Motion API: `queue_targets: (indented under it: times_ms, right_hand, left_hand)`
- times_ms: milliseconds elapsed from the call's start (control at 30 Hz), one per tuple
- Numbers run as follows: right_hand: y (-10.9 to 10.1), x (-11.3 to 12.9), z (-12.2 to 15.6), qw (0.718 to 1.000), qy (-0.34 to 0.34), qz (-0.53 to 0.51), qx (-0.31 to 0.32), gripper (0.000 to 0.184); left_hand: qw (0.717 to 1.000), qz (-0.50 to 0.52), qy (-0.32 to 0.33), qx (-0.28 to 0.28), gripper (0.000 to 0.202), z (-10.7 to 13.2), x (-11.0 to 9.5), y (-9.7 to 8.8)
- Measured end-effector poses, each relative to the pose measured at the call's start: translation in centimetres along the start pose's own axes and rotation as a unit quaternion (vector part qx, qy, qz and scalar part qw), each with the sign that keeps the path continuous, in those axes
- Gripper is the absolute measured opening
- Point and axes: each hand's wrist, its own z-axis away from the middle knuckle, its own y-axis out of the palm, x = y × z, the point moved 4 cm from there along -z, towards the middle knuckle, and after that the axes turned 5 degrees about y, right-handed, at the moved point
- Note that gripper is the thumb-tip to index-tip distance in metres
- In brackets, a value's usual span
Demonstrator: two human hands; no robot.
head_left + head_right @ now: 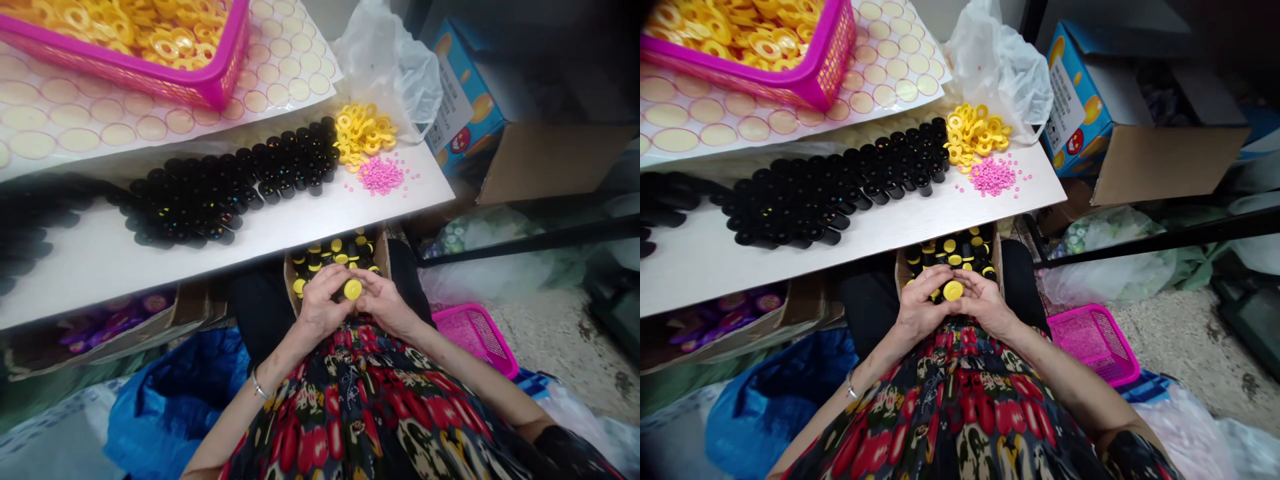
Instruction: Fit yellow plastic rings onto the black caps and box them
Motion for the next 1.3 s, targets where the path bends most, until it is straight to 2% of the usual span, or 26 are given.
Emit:
queue_targets:
  times_ms: [100,233,533,633,767,833,933,1033,1300]
  right_hand:
    - [-0.4,0.3,0.1,0.998,-0.035,0.040,-0.022,0.044]
    - [-0.6,0.3,0.3,0.997,-0.046,0.055,0.003,0.036]
    - [0.0,0.8,0.2,0.997,-0.036,0.053,0.035,0.047]
    - [0.5,1.2,0.4,0.996,-0.045,0.064,0.045,0.049]
    - [1.0,1.6,0.5,0.994,-0.068,0.060,0.057,0.054]
    - [1.3,1.8,0.4,0.994,-0.078,0.062,0.045,0.055]
    - [1.9,2.1,0.4,0.993,-0.091,0.071,0.021,0.055]
    - [2.5,2.3,0.5,0.993,-0.088,0.067,0.027,0.053]
    - [2.5,2.5,1.1,0.991,-0.102,0.078,0.032,0.053]
  left_hand:
    - [0.999,-0.030,0.022,0.006,0.026,-0.1,-0.4,-0.2]
    - [0.998,-0.037,0.044,0.027,0.025,-0.1,-0.8,-0.3]
    - [0.991,-0.035,0.124,0.042,0.028,-0.2,-1.6,-0.7]
    - [0.995,-0.026,0.084,0.043,0.038,-0.2,-1.7,-1.1]
    - [0.997,0.037,-0.031,0.061,0.092,0.1,-1.8,-1.1]
    - [0.994,0.054,-0.061,0.071,0.102,0.2,-2.0,-0.8]
    - [0.993,0.059,-0.091,0.050,0.097,0.2,-2.3,-0.6]
    - [0.993,0.046,-0.101,0.032,0.089,0.1,-2.7,-0.7]
    - [0.999,-0.024,-0.022,0.026,0.086,0.2,-3.3,-1.0]
